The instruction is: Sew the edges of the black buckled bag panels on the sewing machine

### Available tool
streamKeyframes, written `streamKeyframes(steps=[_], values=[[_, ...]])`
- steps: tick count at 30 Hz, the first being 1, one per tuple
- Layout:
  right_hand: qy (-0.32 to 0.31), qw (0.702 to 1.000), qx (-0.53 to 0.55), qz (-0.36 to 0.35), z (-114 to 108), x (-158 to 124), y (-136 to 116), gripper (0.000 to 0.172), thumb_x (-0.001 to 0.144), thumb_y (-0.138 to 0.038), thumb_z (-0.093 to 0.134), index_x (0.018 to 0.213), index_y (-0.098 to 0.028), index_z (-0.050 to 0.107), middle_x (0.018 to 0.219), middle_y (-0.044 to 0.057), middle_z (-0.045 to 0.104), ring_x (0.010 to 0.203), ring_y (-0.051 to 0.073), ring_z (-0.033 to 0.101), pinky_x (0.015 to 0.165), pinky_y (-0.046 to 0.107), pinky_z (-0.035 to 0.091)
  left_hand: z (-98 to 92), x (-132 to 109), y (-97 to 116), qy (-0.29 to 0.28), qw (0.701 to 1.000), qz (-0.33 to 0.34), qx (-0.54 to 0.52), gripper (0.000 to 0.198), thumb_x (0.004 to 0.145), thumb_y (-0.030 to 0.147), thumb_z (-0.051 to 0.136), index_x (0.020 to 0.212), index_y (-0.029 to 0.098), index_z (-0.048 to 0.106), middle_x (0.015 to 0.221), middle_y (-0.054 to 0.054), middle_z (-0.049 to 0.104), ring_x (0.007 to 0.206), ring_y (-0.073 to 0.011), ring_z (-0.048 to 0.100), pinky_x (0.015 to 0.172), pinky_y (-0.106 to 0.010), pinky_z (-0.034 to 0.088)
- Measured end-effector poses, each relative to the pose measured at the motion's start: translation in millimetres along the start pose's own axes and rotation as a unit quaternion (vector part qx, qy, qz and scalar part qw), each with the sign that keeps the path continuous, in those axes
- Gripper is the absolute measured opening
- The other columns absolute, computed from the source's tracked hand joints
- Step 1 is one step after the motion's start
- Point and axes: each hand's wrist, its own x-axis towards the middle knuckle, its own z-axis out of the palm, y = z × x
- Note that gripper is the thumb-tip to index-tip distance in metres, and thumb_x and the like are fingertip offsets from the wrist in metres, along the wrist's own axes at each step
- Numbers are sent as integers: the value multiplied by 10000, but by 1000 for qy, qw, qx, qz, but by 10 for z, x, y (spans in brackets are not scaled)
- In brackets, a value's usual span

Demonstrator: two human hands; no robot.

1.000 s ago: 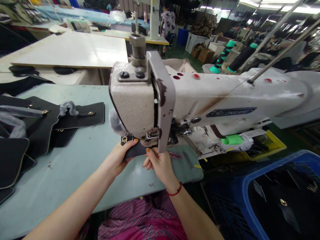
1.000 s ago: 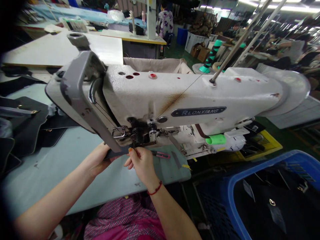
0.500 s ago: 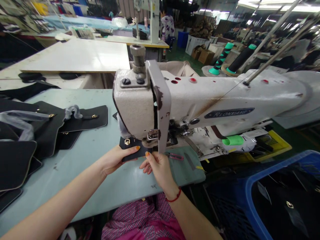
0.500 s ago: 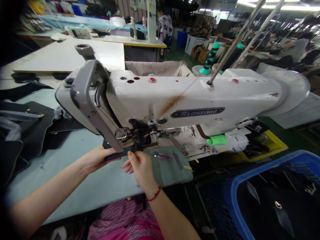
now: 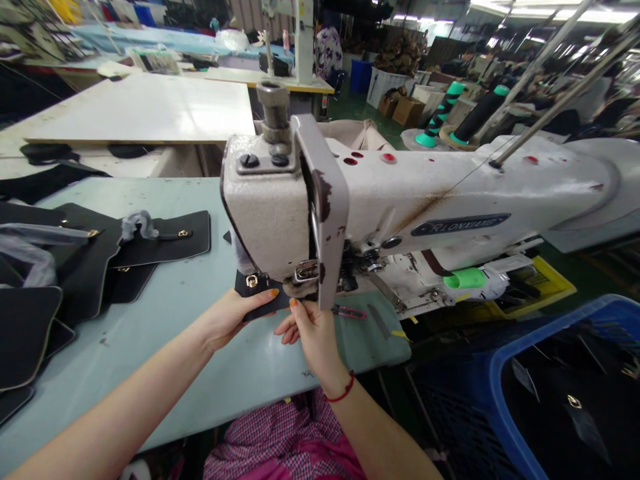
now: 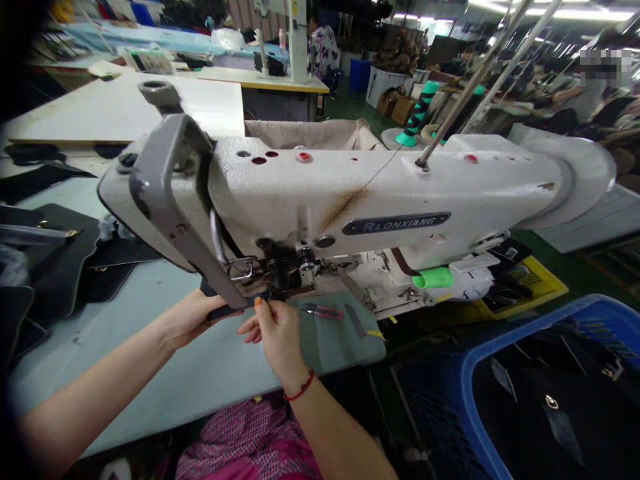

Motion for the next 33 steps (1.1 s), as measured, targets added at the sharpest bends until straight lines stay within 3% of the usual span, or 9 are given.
streamKeyframes(steps=[12, 18, 27, 33], values=[[41, 998, 36, 0, 189, 56, 45, 520, 915, -521, 430, 596, -143, 592, 569, 58, 681, 407, 86, 576, 411, 157, 394, -109, 119, -28, -6, 999, 43, 29, 440, 646, 336, 844, 1017, 129, 732, 1091, -141, 728, 883, -251, 694, 772, -314, 569], [63, 996, 61, 6, 255, 77, 42, 462, 901, -450, 445, 565, -156, 567, 533, 30, 664, 384, 80, 551, 406, 158, 388, -61, 76, -7, 9, 999, 38, 17, 419, 650, 322, 842, 1008, 141, 720, 1052, -122, 740, 875, -224, 694, 769, -284, 559], [66, 996, 63, -12, 242, 54, -41, 466, 900, -429, 474, 531, -161, 567, 482, 12, 621, 350, 77, 492, 395, 173, 403, 78, -54, -176, 89, 991, 54, -80, 332, 628, 295, 859, 900, 145, 740, 973, -93, 758, 748, -175, 698, 670, -235, 566], [53, 997, 61, -16, 190, 52, -30, 495, 893, -453, 492, 492, -166, 533, 446, 9, 589, 342, 77, 467, 385, 178, 386, 308, -193, -290, 154, 973, 73, -153, 381, 611, 315, 865, 903, 114, 726, 865, -73, 750, 681, -157, 671, 646, -246, 563]])
